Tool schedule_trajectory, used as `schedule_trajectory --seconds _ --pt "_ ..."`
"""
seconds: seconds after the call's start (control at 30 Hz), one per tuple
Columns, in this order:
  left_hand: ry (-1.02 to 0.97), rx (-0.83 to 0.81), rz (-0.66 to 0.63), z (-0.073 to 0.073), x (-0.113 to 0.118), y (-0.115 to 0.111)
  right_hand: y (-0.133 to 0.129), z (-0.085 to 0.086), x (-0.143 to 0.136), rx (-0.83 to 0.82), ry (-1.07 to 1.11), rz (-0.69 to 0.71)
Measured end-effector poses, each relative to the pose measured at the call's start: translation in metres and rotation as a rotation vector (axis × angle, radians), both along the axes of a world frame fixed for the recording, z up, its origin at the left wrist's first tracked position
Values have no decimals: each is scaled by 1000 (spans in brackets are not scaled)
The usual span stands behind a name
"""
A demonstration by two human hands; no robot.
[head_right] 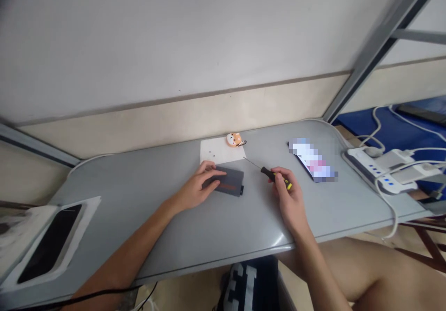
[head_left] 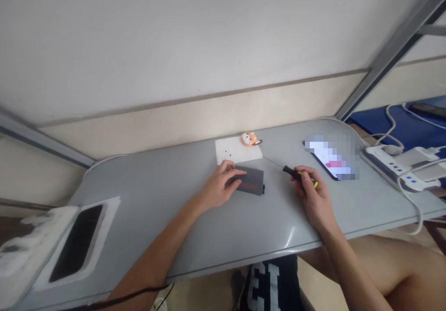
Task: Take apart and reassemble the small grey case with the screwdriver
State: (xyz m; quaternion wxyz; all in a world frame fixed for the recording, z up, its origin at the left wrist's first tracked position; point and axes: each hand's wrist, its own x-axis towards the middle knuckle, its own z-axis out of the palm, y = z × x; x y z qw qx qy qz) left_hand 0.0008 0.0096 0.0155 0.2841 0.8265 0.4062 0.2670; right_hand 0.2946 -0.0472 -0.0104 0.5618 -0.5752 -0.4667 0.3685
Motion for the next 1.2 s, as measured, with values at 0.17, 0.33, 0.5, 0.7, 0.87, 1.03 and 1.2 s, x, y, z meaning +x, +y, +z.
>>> schedule_trajectory --seconds 0.17,0.33,0.5,0.7,0.87,1.03,1.2 --pt "-176 -196 -50 1 -9 10 -2 10 -6 -97 -9 -11" --pt "-200 -246 70 -5 -10 13 -4 18 -9 -95 -148 109" --pt "-223 -237 62 -5 -9 13 -3 18 -11 -117 -149 157" --pt "-182 -201 104 -3 -9 10 -5 21 -10 -126 -105 130" --pt "-97 -127 77 1 -7 2 -9 27 -9 -186 -65 161" --pt "-53 4 -12 4 -5 -2 -10 31 -11 -266 -101 221" --pt "-48 28 -19 3 -4 -1 -8 32 -12 -244 -87 198"
